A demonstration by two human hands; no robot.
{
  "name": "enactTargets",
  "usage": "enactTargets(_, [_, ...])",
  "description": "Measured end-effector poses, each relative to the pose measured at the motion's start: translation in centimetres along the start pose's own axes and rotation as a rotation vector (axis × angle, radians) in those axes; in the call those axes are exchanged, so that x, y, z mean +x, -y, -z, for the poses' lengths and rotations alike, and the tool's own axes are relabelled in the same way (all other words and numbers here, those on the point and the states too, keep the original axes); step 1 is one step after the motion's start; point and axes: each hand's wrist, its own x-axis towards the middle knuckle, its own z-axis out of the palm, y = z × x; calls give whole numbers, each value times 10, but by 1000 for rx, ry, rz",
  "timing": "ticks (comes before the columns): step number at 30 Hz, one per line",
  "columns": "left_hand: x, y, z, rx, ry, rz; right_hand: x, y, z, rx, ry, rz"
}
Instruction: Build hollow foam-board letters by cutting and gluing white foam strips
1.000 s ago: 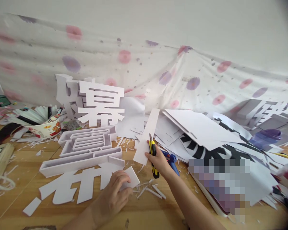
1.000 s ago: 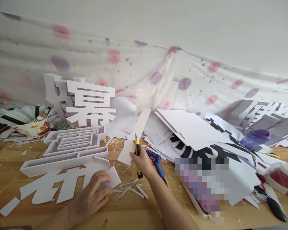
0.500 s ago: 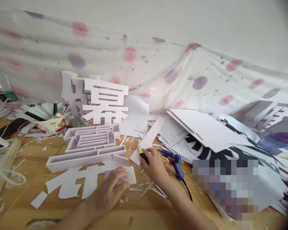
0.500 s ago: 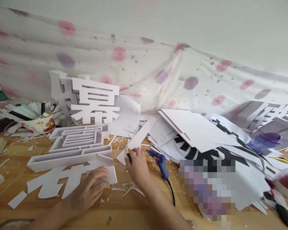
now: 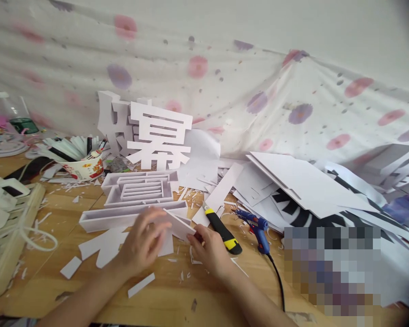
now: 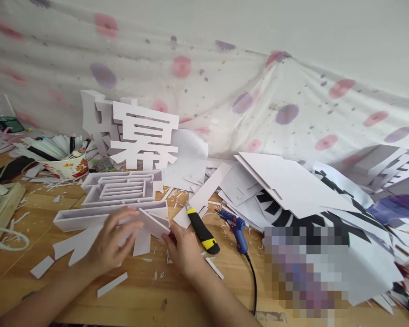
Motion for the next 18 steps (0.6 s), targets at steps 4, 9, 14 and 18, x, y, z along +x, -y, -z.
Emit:
enactTargets(4, [12,26,8,23,-92,299,9,-1,-4,-51,51,49])
enactTargets(9, [8,39,-4,-5,17,385,13,0,-9,-71,72,20])
enactTargets(14, [5,42,-9,-3,39,410,13,-4,-17,-132,52,89])
enactTargets(18, [5,43,-9,23,31,384,13,-5,-18,-155,46,102])
